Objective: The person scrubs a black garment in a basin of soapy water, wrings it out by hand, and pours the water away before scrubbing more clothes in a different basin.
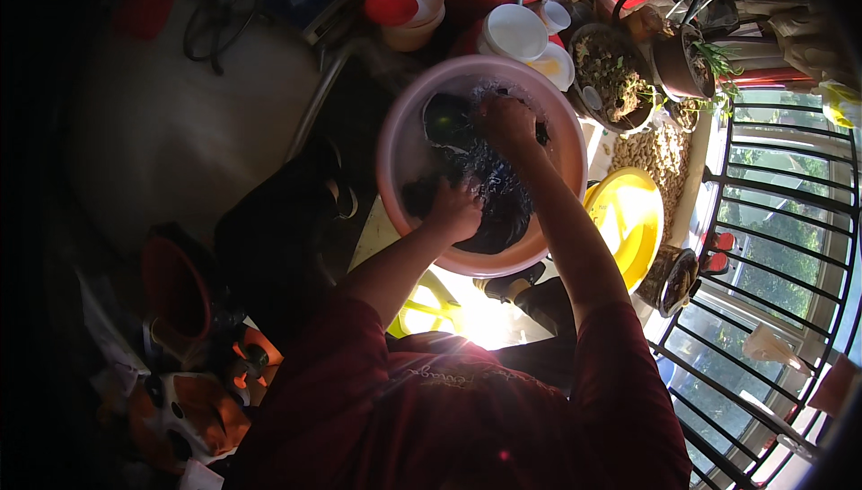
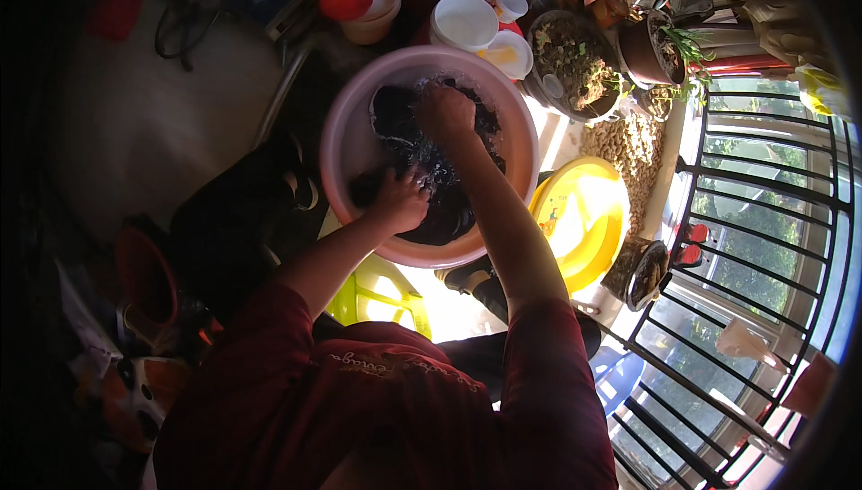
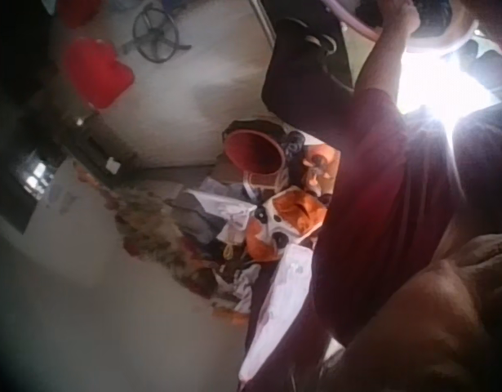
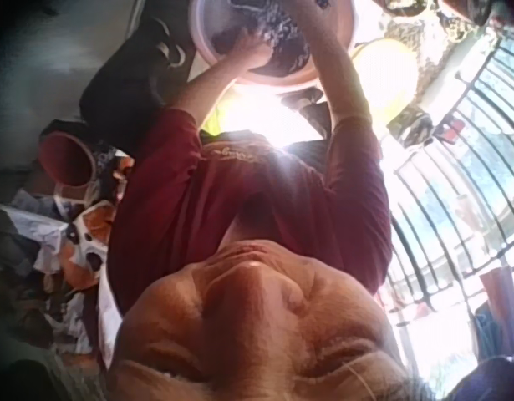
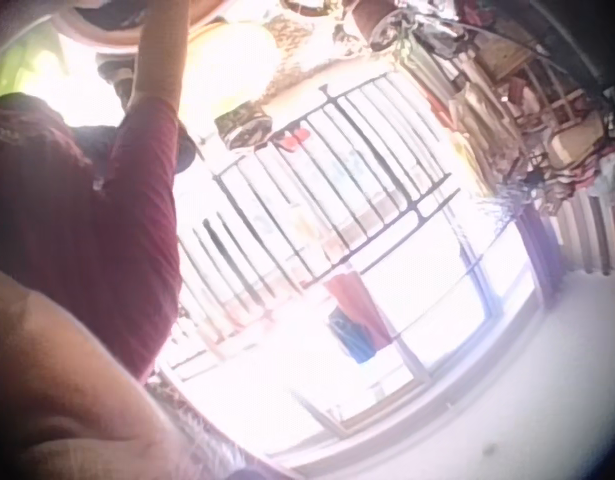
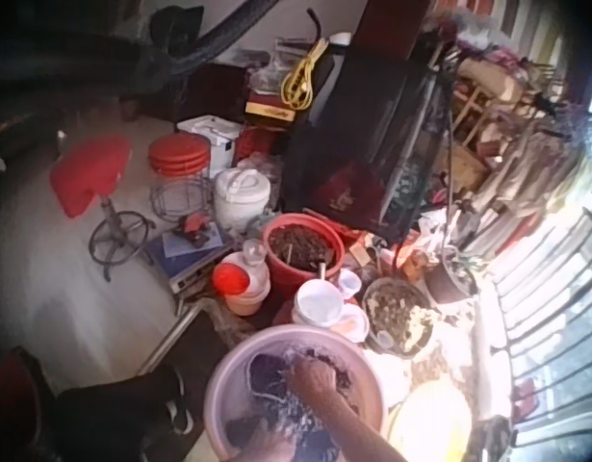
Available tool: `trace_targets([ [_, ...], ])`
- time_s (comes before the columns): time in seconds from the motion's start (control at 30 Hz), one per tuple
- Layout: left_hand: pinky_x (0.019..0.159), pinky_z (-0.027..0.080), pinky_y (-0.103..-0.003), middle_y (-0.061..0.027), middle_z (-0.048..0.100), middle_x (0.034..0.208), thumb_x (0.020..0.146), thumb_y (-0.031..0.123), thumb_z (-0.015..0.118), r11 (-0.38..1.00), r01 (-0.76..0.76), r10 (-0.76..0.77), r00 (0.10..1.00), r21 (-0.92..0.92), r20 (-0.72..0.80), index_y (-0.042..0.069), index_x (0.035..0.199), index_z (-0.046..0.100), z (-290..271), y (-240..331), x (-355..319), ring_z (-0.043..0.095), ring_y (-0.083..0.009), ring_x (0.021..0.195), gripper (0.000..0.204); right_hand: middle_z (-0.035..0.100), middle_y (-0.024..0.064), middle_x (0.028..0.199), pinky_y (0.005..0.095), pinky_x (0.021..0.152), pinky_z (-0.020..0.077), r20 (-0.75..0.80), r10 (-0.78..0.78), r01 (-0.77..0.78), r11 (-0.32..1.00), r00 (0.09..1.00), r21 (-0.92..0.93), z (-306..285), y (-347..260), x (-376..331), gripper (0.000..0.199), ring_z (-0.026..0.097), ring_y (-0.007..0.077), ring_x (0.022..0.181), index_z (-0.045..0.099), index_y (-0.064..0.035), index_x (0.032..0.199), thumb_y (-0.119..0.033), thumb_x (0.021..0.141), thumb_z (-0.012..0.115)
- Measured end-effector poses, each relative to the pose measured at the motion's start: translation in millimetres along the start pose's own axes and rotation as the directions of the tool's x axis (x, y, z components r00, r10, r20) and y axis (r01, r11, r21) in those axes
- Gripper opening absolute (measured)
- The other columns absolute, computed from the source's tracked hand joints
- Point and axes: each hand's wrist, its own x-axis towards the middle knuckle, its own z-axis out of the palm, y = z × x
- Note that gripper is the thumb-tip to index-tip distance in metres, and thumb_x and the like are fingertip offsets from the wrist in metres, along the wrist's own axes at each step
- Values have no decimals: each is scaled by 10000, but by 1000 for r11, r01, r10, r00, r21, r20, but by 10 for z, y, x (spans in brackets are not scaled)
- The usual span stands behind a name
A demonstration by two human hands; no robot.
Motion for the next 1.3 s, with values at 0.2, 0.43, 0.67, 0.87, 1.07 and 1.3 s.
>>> trace_targets([
  [0.2, 931, 308, -599, -82, 542, 1239, 819, 221, 519, 994, 0, -19, 984, -106, -176, 89, 1092, 620, 81, 16, -32, 423, -268, 1224, 320, 590, 128, 1097, 475, 960, 351, -251, -85, 59, 992, 964, -110, 825, -368, 156, 450, 535, 317, 1083, 496, -39, 1136, -243, 751, 606],
  [0.43, 884, 431, -381, -102, 589, 1094, 757, 161, 663, 551, 97, -295, 952, -829, -85, 39, 1066, 580, 176, -226, 177, 527, -252, 1079, 343, 655, 128, 902, 387, 819, 426, -112, 27, 11, 946, 993, 324, 409, -55, -235, 261, 627, 270, 886, 637, -29, 902, -261, 798, 577],
  [0.67, 899, 439, -362, -195, 572, 1099, 606, 222, 828, 257, 117, -604, 794, -959, -65, -16, 1166, 482, -380, -203, 175, 559, -272, 1038, 700, 604, 41, 876, 259, 717, 426, -169, 116, 94, 479, 979, 873, -744, 302, -1103, 257, 530, 99, 819, 606, -17, 1074, -122, 839, 620],
  [0.87, 1032, 332, -381, -221, 450, 1287, 442, 182, 890, 381, -323, -462, 745, -866, -481, -50, 1332, 296, -1068, 3, 462, 432, -315, 1210, 1095, 599, 3, 904, 210, 770, 400, -376, 71, 318, 400, 924, 859, -1667, 180, -1566, 181, 521, 75, 842, 624, -5, 1019, -76, 853, 605],
  [1.07, 991, 354, -374, -139, 503, 1244, 657, 197, 789, -52, -73, -327, 944, -996, -52, 44, 1413, 179, -1847, 28, 323, 474, -244, 1162, 983, 585, 63, 1085, 255, 853, 455, -703, -193, 538, 784, 685, 309, -2508, 333, -1933, 232, 575, 132, 991, 580, 28, 1113, 40, 886, 528],
  [1.3, 848, 489, -331, -124, 614, 1041, 649, 13, 593, -366, -109, -149, 987, -924, -57, 11, 1098, 565, -2245, 200, 167, 603, -224, 944, 450, 599, 45, 1093, 265, 874, 438, -439, 1, 412, 340, 898, 845, -2326, 549, -2024, 268, 572, 128, 964, 558, -23, 1149, -59, 889, 502],
])
